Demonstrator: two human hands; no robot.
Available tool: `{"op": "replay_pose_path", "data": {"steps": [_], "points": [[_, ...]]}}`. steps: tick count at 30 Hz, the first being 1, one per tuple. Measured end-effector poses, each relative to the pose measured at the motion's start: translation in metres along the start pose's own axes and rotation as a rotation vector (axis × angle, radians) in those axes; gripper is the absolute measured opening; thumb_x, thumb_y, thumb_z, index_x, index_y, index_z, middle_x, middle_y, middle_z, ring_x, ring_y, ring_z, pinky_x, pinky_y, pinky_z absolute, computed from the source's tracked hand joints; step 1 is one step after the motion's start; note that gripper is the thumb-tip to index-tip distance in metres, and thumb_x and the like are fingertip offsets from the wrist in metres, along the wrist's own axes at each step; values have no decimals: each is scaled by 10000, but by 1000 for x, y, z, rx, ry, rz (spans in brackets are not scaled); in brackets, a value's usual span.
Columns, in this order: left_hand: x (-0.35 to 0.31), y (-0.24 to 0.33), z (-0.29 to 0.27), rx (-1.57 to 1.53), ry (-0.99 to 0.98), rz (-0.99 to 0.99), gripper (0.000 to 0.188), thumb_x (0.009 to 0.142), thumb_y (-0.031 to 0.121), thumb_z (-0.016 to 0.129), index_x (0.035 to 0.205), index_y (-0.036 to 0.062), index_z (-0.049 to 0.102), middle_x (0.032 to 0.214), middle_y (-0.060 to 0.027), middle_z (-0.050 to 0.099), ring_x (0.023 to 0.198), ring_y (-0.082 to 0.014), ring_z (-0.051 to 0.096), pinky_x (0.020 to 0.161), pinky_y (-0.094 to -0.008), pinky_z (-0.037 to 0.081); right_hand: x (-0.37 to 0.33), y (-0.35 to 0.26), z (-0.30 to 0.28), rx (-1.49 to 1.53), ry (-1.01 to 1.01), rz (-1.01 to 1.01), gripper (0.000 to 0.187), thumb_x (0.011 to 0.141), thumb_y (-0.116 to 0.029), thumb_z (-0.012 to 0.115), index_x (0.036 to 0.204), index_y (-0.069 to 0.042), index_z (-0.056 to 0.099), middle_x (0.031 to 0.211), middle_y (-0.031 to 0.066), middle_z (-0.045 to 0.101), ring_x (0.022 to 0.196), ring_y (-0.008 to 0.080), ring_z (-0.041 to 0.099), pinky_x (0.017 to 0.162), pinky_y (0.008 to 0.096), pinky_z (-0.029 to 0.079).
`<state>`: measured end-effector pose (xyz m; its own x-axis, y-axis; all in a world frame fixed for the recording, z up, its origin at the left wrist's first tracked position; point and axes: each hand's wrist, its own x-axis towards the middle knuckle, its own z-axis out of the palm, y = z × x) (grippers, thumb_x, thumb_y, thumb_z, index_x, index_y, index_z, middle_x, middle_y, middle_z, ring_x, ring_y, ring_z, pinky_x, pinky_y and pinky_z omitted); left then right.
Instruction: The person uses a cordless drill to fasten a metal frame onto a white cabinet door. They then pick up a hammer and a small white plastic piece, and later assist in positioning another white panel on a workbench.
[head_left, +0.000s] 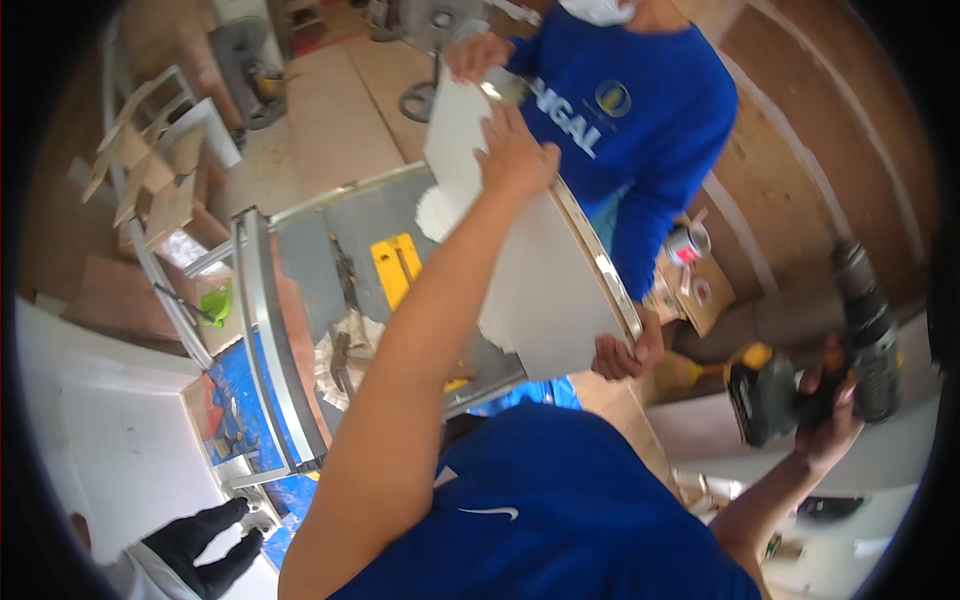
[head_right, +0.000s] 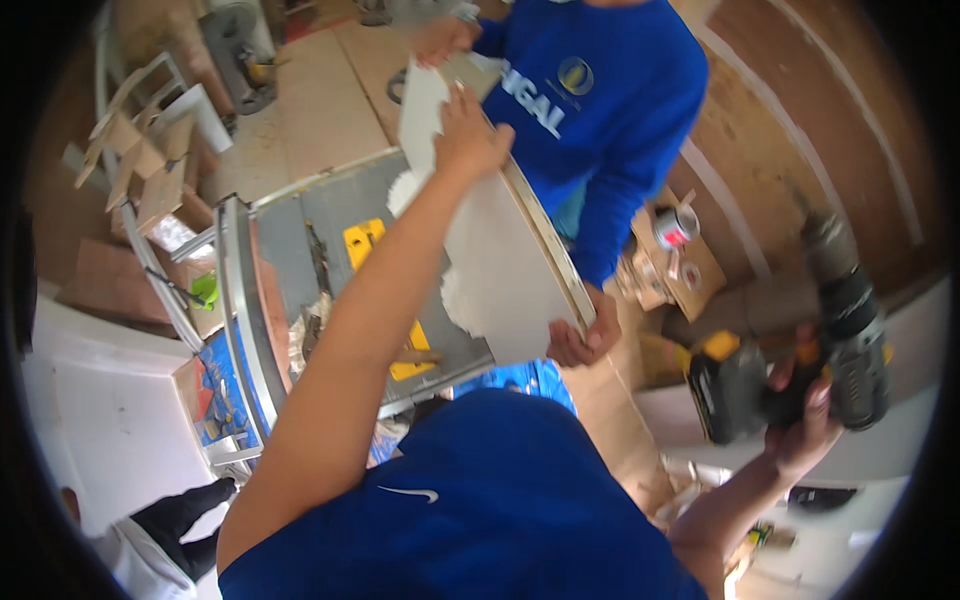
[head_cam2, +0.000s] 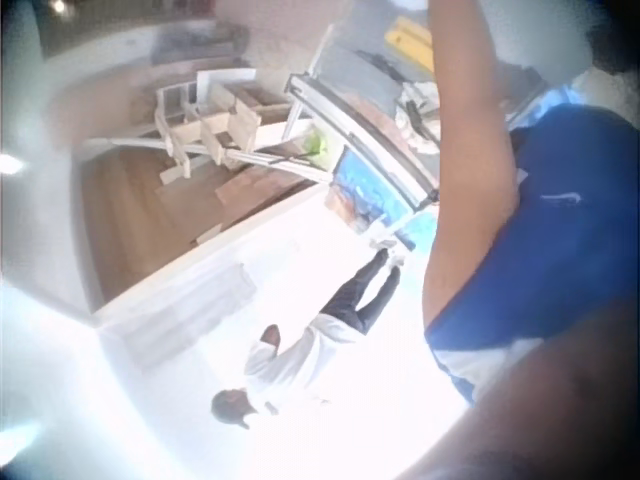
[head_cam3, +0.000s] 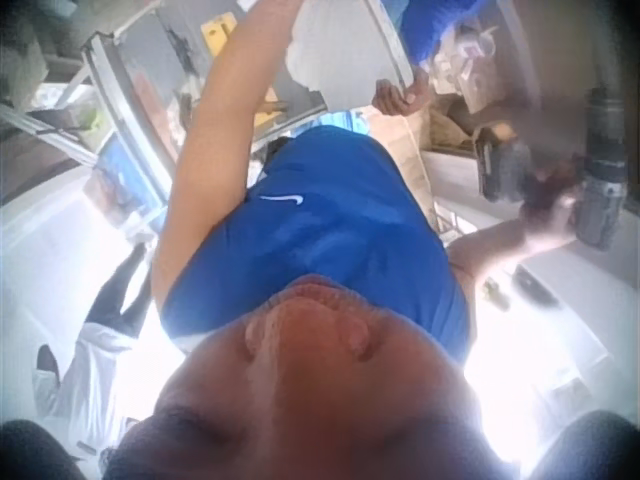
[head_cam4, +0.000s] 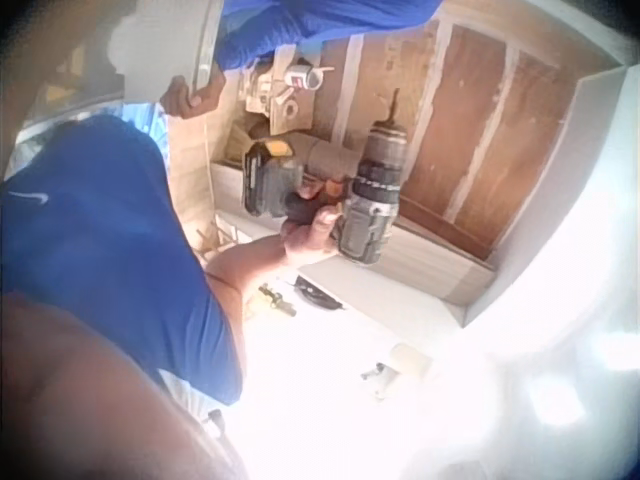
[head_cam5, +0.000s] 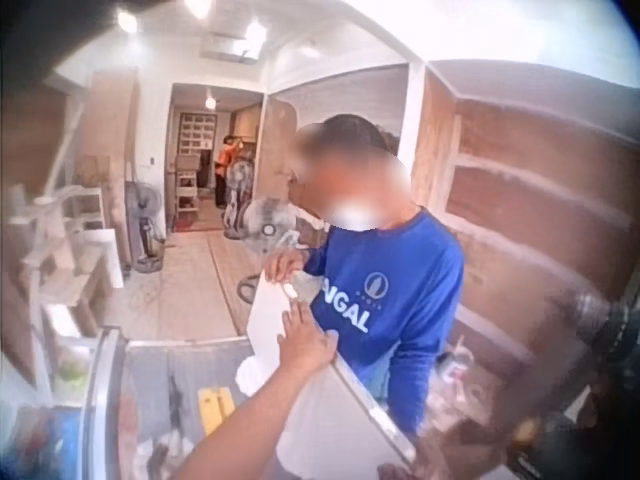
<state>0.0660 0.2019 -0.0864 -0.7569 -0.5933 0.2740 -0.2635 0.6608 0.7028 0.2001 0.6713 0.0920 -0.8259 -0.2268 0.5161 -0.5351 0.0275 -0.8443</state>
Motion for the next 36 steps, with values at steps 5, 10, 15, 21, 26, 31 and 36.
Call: {"op": "replay_pose_path", "data": {"steps": [5, 10, 15, 21, 26, 31, 36], "points": [[-2, -2, 5, 125, 224, 286, 631, 884, 289, 631, 1466, 88, 490, 1636, -214, 300, 1498, -475, 273, 1138, -708, 295, 11, -20, 38, 187, -149, -101, 760, 997, -479, 666, 1474, 50, 402, 1296, 148, 580, 852, 148, 546, 791, 311, 476], [14, -11, -11, 155, -24, 759, 224, 958, 298, 629, 1048, 129, 746, 1113, -73, 683, 1279, -317, 538, 1162, -660, 293, -2, -24, 94, 221, -188, -21, 811, 961, -491, 716, 1422, 91, 390, 1252, 154, 547, 810, 163, 587, 727, 307, 498], [3, -1, -49, 64, -435, 816, 410, 864, 507, 763, 861, 96, 771, 807, -17, 680, 1046, -254, 629, 1192, -581, 266, -34, -3, 150, 279, -280, 274, 952, 859, -515, 813, 1464, 61, 359, 1312, 176, 552, 855, 195, 650, 790, 324, 538], [22, 26, -82, 207, -838, 743, 428, 799, 518, 827, 830, 93, 787, 743, -8, 684, 799, -193, 661, 1108, -458, 401, -62, 68, 201, 177, -537, -49, 913, 798, -515, 864, 1452, 20, 517, 1412, 196, 561, 1244, 232, 587, 1006, 443, 477], [22, 43, -77, 202, -1034, 637, 419, 819, 486, 822, 936, 84, 821, 806, -49, 756, 724, -174, 687, 725, -321, 538, -56, 94, 238, 163, -728, -6, 837, 789, -252, 914, 1493, -52, 508, 1227, 138, 718, 1071, 285, 729, 913, 308, 548], [20, 50, -68, 152, -1149, 642, 401, 862, 463, 794, 1018, 95, 827, 834, -50, 770, 736, -177, 687, 692, -317, 536, -69, 126, 280, 52, -744, 120, 860, 755, -118, 884, 1523, -155, 498, 1238, 135, 709, 1086, 299, 703, 923, 361, 541], [18, 58, -65, 223, -1094, 690, 400, 887, 486, 766, 987, 104, 834, 800, -47, 754, 714, -173, 659, 673, -329, 511, -77, 163, 320, 70, -681, 314, 822, 832, -157, 877, 1545, -156, 467, 1391, 109, 649, 1227, 228, 647, 1034, 335, 491]]}}
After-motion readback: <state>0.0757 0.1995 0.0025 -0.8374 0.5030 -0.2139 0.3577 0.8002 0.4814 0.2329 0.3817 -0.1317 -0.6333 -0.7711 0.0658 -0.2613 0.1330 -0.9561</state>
